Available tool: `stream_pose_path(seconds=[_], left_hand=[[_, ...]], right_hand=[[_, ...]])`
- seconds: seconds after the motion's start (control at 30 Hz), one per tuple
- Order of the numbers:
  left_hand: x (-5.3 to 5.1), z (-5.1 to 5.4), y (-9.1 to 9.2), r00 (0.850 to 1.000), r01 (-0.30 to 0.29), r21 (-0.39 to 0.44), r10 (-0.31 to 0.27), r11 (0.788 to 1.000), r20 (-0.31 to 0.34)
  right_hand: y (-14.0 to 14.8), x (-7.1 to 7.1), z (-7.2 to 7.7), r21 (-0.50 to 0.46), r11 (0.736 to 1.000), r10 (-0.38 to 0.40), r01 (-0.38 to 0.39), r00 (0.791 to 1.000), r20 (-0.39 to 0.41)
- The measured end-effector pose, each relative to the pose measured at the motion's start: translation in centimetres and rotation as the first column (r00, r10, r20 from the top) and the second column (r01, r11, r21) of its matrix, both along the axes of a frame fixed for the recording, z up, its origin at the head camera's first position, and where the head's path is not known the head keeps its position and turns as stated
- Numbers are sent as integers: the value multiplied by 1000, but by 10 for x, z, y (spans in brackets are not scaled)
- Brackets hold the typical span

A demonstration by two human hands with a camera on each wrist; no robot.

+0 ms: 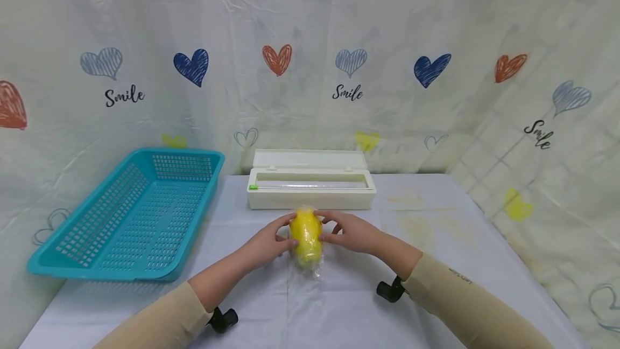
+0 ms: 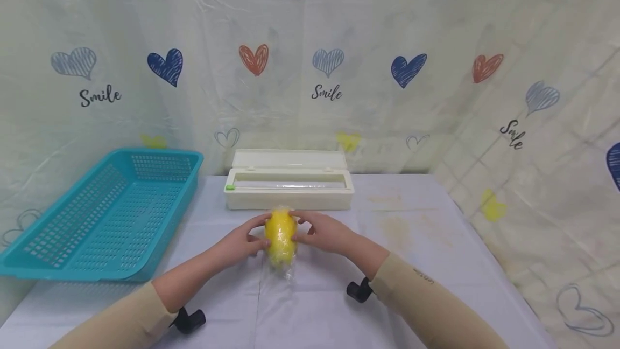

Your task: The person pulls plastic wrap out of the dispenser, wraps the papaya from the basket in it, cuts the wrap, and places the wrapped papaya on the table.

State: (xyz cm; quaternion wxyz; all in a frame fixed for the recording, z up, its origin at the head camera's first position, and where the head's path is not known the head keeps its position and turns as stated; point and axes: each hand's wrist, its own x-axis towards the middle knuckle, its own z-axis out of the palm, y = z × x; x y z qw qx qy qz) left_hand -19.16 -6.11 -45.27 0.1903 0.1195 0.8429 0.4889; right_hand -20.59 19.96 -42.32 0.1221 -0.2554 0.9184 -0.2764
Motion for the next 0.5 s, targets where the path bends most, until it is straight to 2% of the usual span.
stream_pose_path(seconds=[0.17,0.3,0.4,0.5], left_hand=[[10,5,-7,1000,-4,-43,3,999,-17],[24,11,-10,1000,-1,-82,-2,997,-31],[38,13,-10,998,0,-149,-10,989,-64],[52,15,-10,993,-6,-258,-25,966,-116]], right_hand=[[-8,-2,7,17,1000,-20,21,995,-94],[-18,-5,9,69,997,38,-28,988,-147],[-21,-6,7,97,994,75,-60,984,-159],[-20,-6,6,99,993,71,-57,986,-149]])
